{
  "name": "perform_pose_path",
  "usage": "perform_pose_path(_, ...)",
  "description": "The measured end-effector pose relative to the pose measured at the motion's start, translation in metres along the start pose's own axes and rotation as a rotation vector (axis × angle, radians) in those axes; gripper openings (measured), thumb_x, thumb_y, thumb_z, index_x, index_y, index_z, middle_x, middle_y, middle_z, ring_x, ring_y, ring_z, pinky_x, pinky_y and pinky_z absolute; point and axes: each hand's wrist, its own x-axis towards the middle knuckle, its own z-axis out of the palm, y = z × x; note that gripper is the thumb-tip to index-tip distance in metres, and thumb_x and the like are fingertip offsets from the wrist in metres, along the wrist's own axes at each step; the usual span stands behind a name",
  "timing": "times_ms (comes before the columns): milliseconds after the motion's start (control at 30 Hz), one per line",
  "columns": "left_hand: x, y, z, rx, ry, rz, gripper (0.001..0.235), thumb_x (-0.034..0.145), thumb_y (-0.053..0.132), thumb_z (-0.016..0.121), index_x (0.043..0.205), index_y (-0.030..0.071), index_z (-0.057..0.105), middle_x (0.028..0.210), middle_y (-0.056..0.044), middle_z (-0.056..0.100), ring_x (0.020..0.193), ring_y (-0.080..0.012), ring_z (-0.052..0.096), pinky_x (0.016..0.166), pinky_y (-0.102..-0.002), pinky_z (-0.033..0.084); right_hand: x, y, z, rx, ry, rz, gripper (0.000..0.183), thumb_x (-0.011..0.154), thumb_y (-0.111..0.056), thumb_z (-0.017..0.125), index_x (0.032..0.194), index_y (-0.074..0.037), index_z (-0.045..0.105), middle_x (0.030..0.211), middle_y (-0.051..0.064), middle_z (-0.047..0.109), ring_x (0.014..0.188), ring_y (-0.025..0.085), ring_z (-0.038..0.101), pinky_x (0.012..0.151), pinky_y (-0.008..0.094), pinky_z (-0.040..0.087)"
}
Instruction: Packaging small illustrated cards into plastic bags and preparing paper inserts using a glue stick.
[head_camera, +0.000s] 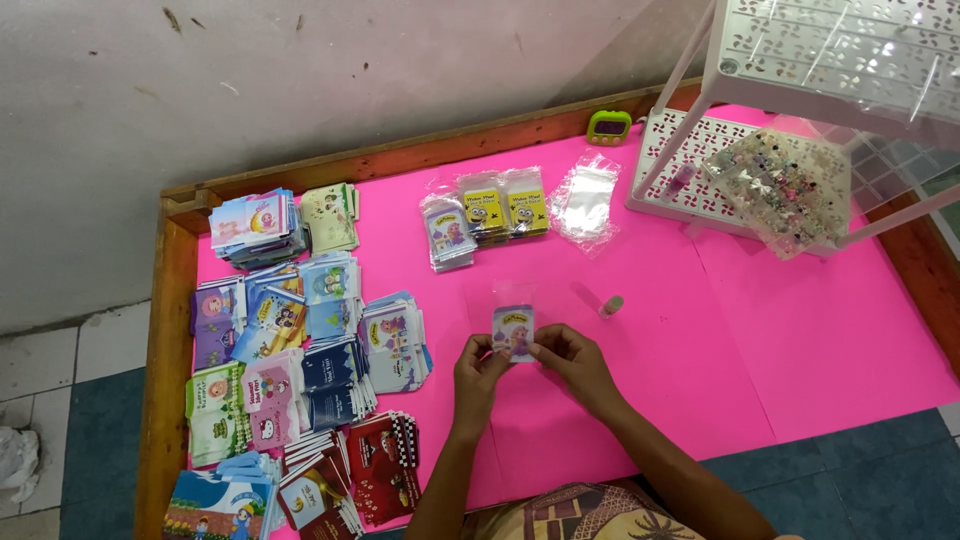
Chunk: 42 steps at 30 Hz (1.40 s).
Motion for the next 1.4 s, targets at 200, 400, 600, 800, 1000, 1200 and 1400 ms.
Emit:
perform_pose_path(200, 0.000, 0.000, 0.001, 0.231, -0.068, 0.018, 0.031, 0.085, 0.010, 0.082, 0.110, 0.002, 0.065, 0.086, -0.013, 0.066, 0.078, -0.0191, 0.069, 0.072, -0.033, 0.062, 0.004, 0.003, 0.001, -0.003, 0.013, -0.018, 0.014, 0.089, -0.014, 0.080, 0.095, -0.002, 0.075, 0.073, 0.012, 0.064, 0.066, 0.020, 0.063, 0.062, 0.033, 0.051)
perform_pose_path(400, 0.001, -0.006, 0.001, 0.268, -0.169, -0.015, 0.036, 0.082, 0.019, 0.088, 0.109, 0.006, 0.069, 0.085, -0.011, 0.070, 0.078, -0.0151, 0.066, 0.068, -0.031, 0.061, 0.018, -0.011, -0.012, 0.076, 0.141, -0.048, 0.010, 0.091, -0.010, 0.075, 0.094, -0.002, 0.071, 0.073, 0.009, 0.058, 0.067, 0.016, 0.056, 0.064, 0.030, 0.045)
perform_pose_path(600, 0.006, -0.013, -0.004, 0.221, -0.101, -0.005, 0.037, 0.085, 0.017, 0.084, 0.113, 0.002, 0.066, 0.092, -0.014, 0.071, 0.081, -0.0196, 0.070, 0.074, -0.033, 0.064, 0.011, -0.022, -0.009, 0.052, 0.067, -0.023, 0.025, 0.091, -0.019, 0.076, 0.108, -0.001, 0.068, 0.083, 0.011, 0.061, 0.074, 0.018, 0.059, 0.069, 0.031, 0.050)
perform_pose_path(800, 0.004, -0.002, -0.001, 0.180, -0.057, -0.002, 0.024, 0.095, 0.015, 0.073, 0.114, 0.001, 0.067, 0.099, -0.017, 0.071, 0.085, -0.0228, 0.072, 0.079, -0.037, 0.065, 0.012, -0.006, -0.003, -0.051, 0.064, -0.004, 0.023, 0.087, -0.020, 0.084, 0.094, -0.001, 0.074, 0.071, 0.014, 0.064, 0.062, 0.019, 0.062, 0.060, 0.032, 0.050)
perform_pose_path(1000, 0.018, -0.002, -0.017, 0.410, 0.104, 0.055, 0.024, 0.093, 0.015, 0.077, 0.114, 0.004, 0.074, 0.098, -0.017, 0.076, 0.085, -0.0234, 0.075, 0.080, -0.036, 0.063, 0.010, -0.018, -0.009, -0.169, 0.125, 0.006, 0.024, 0.098, -0.030, 0.071, 0.099, -0.007, 0.077, 0.066, 0.011, 0.065, 0.060, 0.018, 0.062, 0.058, 0.032, 0.050)
perform_pose_path(1200, 0.027, 0.099, -0.009, 0.696, 0.224, 0.219, 0.037, 0.096, 0.026, 0.076, 0.125, 0.005, 0.068, 0.106, -0.023, 0.074, 0.095, -0.0347, 0.075, 0.087, -0.040, 0.062, 0.004, -0.019, -0.011, -0.363, 0.027, -0.007, 0.023, 0.093, -0.031, 0.073, 0.101, -0.010, 0.078, 0.071, 0.012, 0.071, 0.068, 0.020, 0.067, 0.063, 0.035, 0.054)
perform_pose_path(1400, 0.119, 0.100, -0.035, 0.669, 0.340, 0.339, 0.039, 0.095, 0.021, 0.079, 0.126, 0.004, 0.064, 0.117, -0.020, 0.071, 0.096, -0.0347, 0.075, 0.082, -0.045, 0.062, 0.004, -0.009, -0.015, -0.533, -0.119, -0.173, 0.022, 0.093, -0.024, 0.073, 0.105, -0.005, 0.075, 0.081, 0.019, 0.074, 0.075, 0.029, 0.070, 0.064, 0.041, 0.057)
